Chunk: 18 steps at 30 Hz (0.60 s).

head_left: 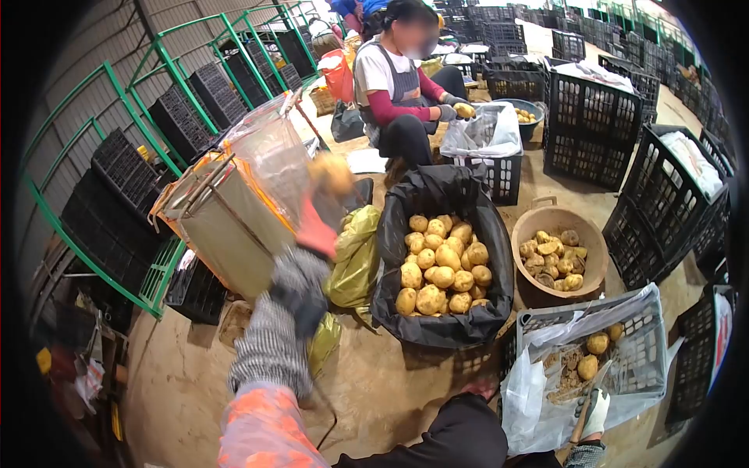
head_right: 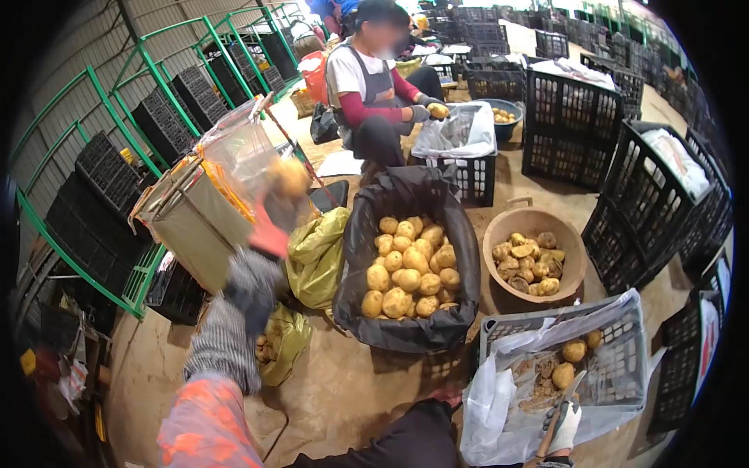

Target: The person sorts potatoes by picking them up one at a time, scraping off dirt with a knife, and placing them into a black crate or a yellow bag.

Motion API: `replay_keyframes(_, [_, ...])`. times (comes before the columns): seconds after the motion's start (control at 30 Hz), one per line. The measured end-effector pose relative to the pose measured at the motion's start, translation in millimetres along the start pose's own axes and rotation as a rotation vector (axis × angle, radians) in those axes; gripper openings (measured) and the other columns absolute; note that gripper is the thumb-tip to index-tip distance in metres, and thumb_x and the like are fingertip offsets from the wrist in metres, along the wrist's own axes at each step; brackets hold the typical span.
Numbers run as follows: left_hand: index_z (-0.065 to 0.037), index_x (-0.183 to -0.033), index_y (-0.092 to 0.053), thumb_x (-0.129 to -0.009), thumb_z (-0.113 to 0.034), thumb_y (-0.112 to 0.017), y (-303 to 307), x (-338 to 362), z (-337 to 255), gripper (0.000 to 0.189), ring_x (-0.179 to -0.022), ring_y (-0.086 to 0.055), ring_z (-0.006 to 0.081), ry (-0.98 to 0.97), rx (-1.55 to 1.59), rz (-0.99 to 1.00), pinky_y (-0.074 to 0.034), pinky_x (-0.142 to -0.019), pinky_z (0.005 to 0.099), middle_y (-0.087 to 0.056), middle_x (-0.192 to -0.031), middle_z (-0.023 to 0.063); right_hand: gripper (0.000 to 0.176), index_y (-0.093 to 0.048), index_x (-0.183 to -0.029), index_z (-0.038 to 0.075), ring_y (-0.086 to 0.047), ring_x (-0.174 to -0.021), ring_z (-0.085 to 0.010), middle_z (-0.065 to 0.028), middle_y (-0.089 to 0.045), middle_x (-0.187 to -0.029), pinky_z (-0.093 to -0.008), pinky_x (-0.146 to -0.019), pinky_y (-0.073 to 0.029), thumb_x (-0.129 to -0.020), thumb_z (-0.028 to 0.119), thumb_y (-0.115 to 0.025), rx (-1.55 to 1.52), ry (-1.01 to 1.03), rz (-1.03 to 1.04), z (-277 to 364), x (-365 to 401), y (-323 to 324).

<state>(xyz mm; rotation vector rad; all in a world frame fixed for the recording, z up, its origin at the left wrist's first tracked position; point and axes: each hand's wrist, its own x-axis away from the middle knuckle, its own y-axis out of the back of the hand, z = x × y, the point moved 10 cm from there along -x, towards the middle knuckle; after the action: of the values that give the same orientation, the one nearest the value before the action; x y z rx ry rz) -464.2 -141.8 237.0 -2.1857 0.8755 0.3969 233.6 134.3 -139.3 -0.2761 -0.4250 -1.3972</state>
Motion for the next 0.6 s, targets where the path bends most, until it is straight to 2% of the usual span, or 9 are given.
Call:
replay_keyframes(0.1, [-0.010, -0.113, -0.057, -0.091, -0.025, -0.055, -4, -81, -54, 0.027, -0.102, -0.058, 0.0192, -0.014, 0.033, -0.355, -0.050, -0.085, 0.0353, -0.060, -0.115, 0.0053, 0.028, -0.046, -0.087, 0.010, -0.045, -0.035, -0.0187, -0.0067, -0.049, -0.052, -0.0308, -0.033, -0.039, -0.094, 0.037, -0.044, -0.006, -0.006, -0.032, -1, -3, 1])
replay_keyframes(0.17, [-0.010, -0.124, -0.050, -0.091, -0.026, -0.055, -23, -73, -35, 0.038, -0.106, -0.055, 0.0192, 0.037, -0.138, -0.339, -0.049, -0.085, 0.0355, -0.053, -0.125, 0.0059, 0.016, -0.046, -0.090, 0.013, -0.046, -0.040, -0.0169, -0.0049, -0.048, -0.059, -0.0296, -0.036, -0.039, -0.091, 0.029, -0.045, 0.005, -0.074, 0.025, 5, 15, -4])
replay_keyframes(0.2, [-0.014, -0.133, -0.040, -0.094, -0.021, -0.053, -44, -55, -10, 0.041, -0.116, -0.050, 0.0318, 0.103, -0.163, -0.241, -0.041, -0.102, 0.0471, -0.044, -0.134, 0.0143, 0.017, -0.048, -0.085, 0.013, -0.043, -0.039, -0.0150, -0.0022, -0.046, -0.058, -0.0295, -0.035, -0.037, -0.091, 0.029, -0.047, -0.048, -0.051, 0.019, 27, 32, -16])
replay_keyframes(0.27, [-0.009, -0.142, -0.029, -0.095, -0.021, -0.051, -76, -10, 71, 0.054, -0.114, -0.052, 0.0333, 0.247, -0.247, 0.091, -0.043, -0.100, 0.0444, -0.044, -0.134, 0.0190, 0.020, -0.050, -0.078, 0.014, -0.040, -0.039, -0.0102, 0.0026, -0.044, -0.057, -0.0260, -0.034, -0.033, -0.092, 0.028, -0.047, -0.226, -0.167, 0.173, 26, 38, -36])
replay_keyframes(0.3, [-0.007, -0.142, -0.030, -0.095, -0.019, -0.051, -92, 28, 117, 0.053, -0.114, -0.053, 0.0331, 0.362, -0.322, 0.191, -0.044, -0.101, 0.0427, -0.044, -0.134, 0.0198, 0.019, -0.050, -0.079, 0.014, -0.040, -0.039, -0.0097, 0.0029, -0.044, -0.056, -0.0245, -0.035, -0.033, -0.093, 0.027, -0.048, -0.359, -0.322, 0.161, 18, 45, -39])
replay_keyframes(0.37, [0.001, -0.137, -0.037, -0.092, -0.013, -0.055, -147, 146, 240, 0.050, -0.112, -0.056, 0.0282, 0.748, -0.429, 0.335, -0.045, -0.099, 0.0401, -0.049, -0.131, 0.0169, 0.013, -0.052, -0.090, 0.013, -0.050, -0.052, -0.0117, -0.0003, -0.052, -0.072, -0.0259, -0.042, -0.041, -0.093, 0.025, -0.052, -0.211, -0.041, 0.129, 53, 71, -36])
replay_keyframes(0.43, [0.003, -0.131, -0.045, -0.088, -0.004, -0.053, -208, 204, 290, 0.044, -0.112, -0.057, 0.0248, 0.870, -0.362, 0.590, -0.045, -0.098, 0.0373, -0.057, -0.123, 0.0150, 0.015, -0.052, -0.095, 0.009, -0.052, -0.056, -0.0126, -0.0029, -0.055, -0.076, -0.0260, -0.046, -0.043, -0.094, 0.024, -0.052, -0.200, -0.013, 0.159, 53, 64, -36])
replay_keyframes(0.5, [0.001, -0.128, -0.049, -0.086, -0.005, -0.057, -267, 246, 327, 0.043, -0.112, -0.057, 0.0251, 0.874, -0.467, 0.909, -0.043, -0.099, 0.0355, -0.058, -0.120, 0.0156, 0.026, -0.052, -0.093, 0.007, -0.052, -0.054, -0.0126, -0.0046, -0.055, -0.069, -0.0252, -0.048, -0.043, -0.092, 0.032, -0.056, -0.347, -0.165, 0.155, 70, 68, -45])
replay_keyframes(0.6, [-0.003, -0.127, -0.050, -0.082, -0.015, -0.063, -349, 311, 361, 0.048, -0.116, -0.053, 0.0320, 0.444, -0.740, 1.594, -0.039, -0.102, 0.0363, -0.055, -0.123, 0.0196, 0.033, -0.051, -0.092, 0.005, -0.052, -0.053, -0.0127, -0.0055, -0.055, -0.068, -0.0250, -0.047, -0.042, -0.092, 0.037, -0.056, -0.378, -0.125, 0.114, 79, 63, -20])
